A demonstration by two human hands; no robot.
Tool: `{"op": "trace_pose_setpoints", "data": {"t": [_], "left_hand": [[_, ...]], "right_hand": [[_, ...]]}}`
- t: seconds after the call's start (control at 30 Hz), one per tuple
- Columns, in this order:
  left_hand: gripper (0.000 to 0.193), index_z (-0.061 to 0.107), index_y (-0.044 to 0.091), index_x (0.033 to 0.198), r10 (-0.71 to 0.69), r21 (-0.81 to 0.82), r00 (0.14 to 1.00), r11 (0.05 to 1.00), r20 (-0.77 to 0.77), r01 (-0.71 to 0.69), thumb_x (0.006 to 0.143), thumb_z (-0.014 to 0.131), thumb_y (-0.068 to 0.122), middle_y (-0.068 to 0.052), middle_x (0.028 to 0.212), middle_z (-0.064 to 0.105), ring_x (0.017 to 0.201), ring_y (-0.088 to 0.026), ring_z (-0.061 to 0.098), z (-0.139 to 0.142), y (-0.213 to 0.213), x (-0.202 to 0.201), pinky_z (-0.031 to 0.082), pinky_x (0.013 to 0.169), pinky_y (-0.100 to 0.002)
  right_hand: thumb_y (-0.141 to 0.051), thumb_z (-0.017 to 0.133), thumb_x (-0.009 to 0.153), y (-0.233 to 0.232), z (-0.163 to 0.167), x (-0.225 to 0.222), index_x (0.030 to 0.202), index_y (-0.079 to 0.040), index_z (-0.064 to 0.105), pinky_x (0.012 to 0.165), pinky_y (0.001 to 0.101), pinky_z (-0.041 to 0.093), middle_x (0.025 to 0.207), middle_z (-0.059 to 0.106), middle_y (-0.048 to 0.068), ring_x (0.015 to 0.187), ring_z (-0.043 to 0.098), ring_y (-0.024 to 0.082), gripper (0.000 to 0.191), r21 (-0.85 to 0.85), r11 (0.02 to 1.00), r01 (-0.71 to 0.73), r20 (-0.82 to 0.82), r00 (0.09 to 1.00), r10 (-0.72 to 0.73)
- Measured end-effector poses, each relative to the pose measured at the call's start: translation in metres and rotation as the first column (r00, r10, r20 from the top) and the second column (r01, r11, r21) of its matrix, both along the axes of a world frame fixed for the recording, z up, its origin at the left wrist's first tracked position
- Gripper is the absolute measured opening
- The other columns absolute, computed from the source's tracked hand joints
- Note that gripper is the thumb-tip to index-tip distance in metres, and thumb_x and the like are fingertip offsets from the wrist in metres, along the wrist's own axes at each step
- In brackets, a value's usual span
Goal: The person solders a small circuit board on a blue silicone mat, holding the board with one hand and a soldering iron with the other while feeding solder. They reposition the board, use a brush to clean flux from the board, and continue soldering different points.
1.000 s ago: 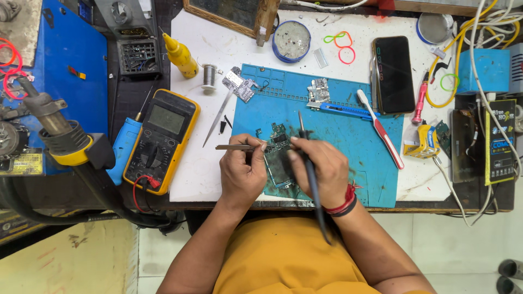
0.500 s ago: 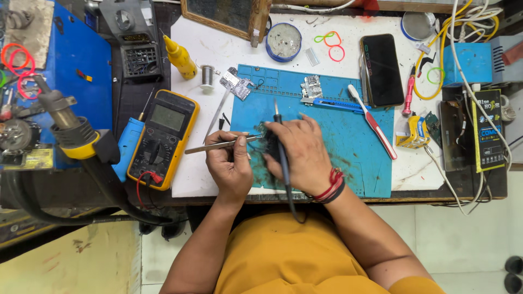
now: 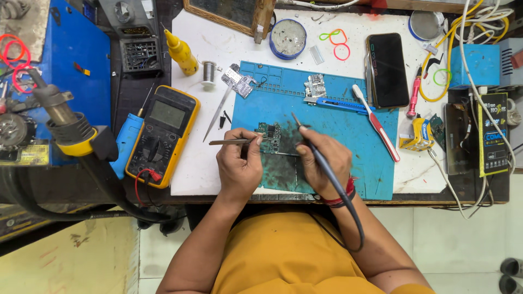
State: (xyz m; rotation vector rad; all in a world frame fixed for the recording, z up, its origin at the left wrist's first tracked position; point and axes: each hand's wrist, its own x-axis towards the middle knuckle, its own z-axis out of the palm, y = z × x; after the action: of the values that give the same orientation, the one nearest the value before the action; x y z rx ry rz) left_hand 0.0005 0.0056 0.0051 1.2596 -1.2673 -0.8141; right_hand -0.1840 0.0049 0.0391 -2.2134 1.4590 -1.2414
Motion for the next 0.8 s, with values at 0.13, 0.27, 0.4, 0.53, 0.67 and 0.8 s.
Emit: {"op": "trace_pose_setpoints", "data": {"t": [0.13, 0.27, 0.4, 0.53, 0.67, 0.8], "left_hand": [[0.013, 0.056, 0.001, 0.104, 0.025, -0.011, 0.997, 1.0, 0.069, -0.025, 0.1, 0.068, 0.003, -0.007, 0.084, 0.068, 0.067, -0.011, 0.065, -0.001, -0.001, -0.002, 0.053, 0.061, -0.027], [0.015, 0.055, 0.0, 0.104, 0.014, -0.021, 0.995, 1.0, 0.102, -0.012, 0.099, 0.068, 0.001, -0.008, 0.087, 0.068, 0.069, -0.013, 0.069, -0.002, -0.002, -0.003, 0.056, 0.062, -0.028], [0.015, 0.055, 0.001, 0.104, -0.001, -0.007, 0.993, 1.0, 0.114, 0.002, 0.098, 0.069, 0.002, -0.008, 0.084, 0.068, 0.067, -0.013, 0.069, -0.001, -0.003, -0.002, 0.055, 0.059, -0.028], [0.015, 0.055, 0.001, 0.102, -0.002, 0.054, 0.994, 0.999, 0.108, -0.004, 0.097, 0.069, 0.002, -0.007, 0.079, 0.067, 0.061, -0.013, 0.066, 0.001, -0.002, -0.002, 0.052, 0.056, -0.028], [0.016, 0.054, 0.001, 0.103, 0.008, 0.009, 0.995, 1.0, 0.103, -0.009, 0.098, 0.069, 0.002, -0.009, 0.083, 0.067, 0.066, -0.013, 0.067, 0.002, -0.002, -0.002, 0.053, 0.059, -0.027], [0.015, 0.053, 0.001, 0.106, 0.013, 0.025, 1.0, 1.0, 0.001, -0.013, 0.101, 0.067, 0.004, -0.009, 0.087, 0.072, 0.071, -0.011, 0.068, 0.0, -0.002, -0.002, 0.055, 0.063, -0.026]], "right_hand": [[-0.016, 0.076, 0.094, -0.007, 0.005, 0.01, 0.119, -0.009, 0.07, 0.078, 0.038, 0.054, 0.097, 0.074, 0.012, 0.086, 0.072, 0.029, 0.026, 0.061, 0.995, -0.074, -0.147, 0.986, 0.082], [-0.021, 0.083, 0.08, -0.012, 0.013, 0.014, 0.119, -0.006, 0.068, 0.089, 0.0441, 0.048, 0.1, 0.069, 0.014, 0.097, 0.065, 0.033, 0.045, 0.073, 0.988, -0.134, -0.249, 0.957, 0.148], [-0.012, 0.079, 0.08, -0.015, 0.015, 0.016, 0.12, -0.007, 0.067, 0.095, 0.0448, 0.048, 0.103, 0.07, 0.01, 0.101, 0.065, 0.03, 0.042, 0.079, 0.985, -0.151, -0.242, 0.956, 0.166], [-0.007, 0.076, 0.08, -0.013, 0.011, 0.015, 0.12, -0.007, 0.068, 0.092, 0.0437, 0.048, 0.099, 0.07, 0.008, 0.099, 0.065, 0.03, 0.04, 0.094, 0.986, -0.135, -0.224, 0.963, 0.153], [-0.01, 0.074, 0.092, -0.01, 0.005, 0.011, 0.125, -0.001, 0.062, 0.093, 0.0431, 0.047, 0.106, 0.072, 0.008, 0.099, 0.067, 0.028, 0.036, 0.064, 0.989, -0.131, -0.127, 0.982, 0.138], [-0.016, 0.069, 0.104, -0.008, -0.002, 0.007, 0.129, 0.003, 0.058, 0.086, 0.0395, 0.051, 0.104, 0.075, 0.007, 0.093, 0.071, 0.027, 0.033, 0.037, 0.997, -0.07, -0.031, 0.997, 0.071]]}}
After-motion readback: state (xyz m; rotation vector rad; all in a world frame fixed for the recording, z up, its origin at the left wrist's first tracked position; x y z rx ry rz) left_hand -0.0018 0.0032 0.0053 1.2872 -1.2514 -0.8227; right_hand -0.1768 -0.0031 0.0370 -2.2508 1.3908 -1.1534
